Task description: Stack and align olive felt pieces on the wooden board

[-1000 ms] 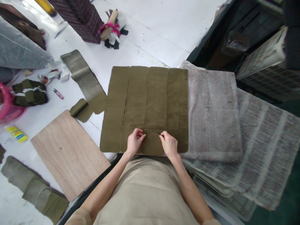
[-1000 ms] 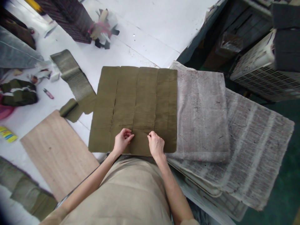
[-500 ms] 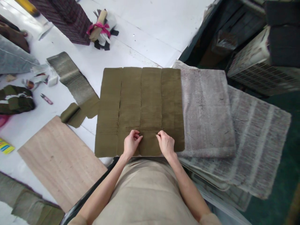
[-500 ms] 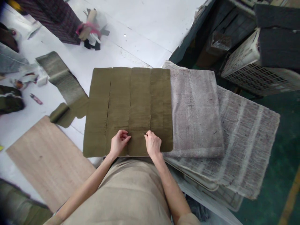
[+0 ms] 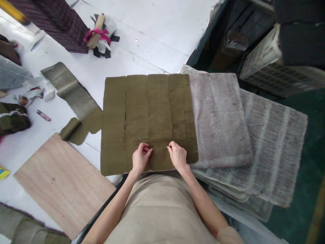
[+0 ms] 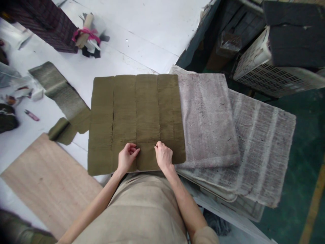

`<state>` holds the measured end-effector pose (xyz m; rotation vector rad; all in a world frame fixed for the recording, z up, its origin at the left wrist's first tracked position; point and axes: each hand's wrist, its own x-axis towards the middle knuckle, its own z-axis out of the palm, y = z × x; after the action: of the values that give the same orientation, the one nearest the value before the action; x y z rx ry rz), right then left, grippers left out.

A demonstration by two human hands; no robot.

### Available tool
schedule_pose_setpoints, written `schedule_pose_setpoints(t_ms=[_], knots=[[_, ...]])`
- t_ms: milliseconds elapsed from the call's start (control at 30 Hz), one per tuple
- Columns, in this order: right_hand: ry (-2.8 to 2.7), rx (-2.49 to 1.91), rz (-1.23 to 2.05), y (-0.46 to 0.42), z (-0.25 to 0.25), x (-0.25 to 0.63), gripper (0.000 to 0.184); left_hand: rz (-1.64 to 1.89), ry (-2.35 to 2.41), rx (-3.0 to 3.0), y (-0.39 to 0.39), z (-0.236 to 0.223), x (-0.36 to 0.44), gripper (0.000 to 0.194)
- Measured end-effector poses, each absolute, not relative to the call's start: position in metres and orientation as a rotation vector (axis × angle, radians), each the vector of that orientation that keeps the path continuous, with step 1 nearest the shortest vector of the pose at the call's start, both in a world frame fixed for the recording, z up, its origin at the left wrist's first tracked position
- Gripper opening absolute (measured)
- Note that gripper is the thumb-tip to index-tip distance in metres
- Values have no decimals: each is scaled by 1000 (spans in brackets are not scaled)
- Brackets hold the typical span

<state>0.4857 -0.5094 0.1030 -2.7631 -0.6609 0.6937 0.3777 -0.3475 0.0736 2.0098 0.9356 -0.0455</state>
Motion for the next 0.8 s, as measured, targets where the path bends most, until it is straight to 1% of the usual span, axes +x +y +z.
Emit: schedule_pose_setpoints(t_ms=[333, 733, 800], knots=[[-650, -2745, 698, -509, 100, 485, 11, -56, 945, 2040, -349, 77, 379, 20], [-628, -2778, 640, -505, 102, 481, 7, -93, 947, 2115, -349, 79, 379, 23], [-602, -2769, 576, -506, 103, 478, 13, -100, 952, 2122, -349, 80, 379, 25]])
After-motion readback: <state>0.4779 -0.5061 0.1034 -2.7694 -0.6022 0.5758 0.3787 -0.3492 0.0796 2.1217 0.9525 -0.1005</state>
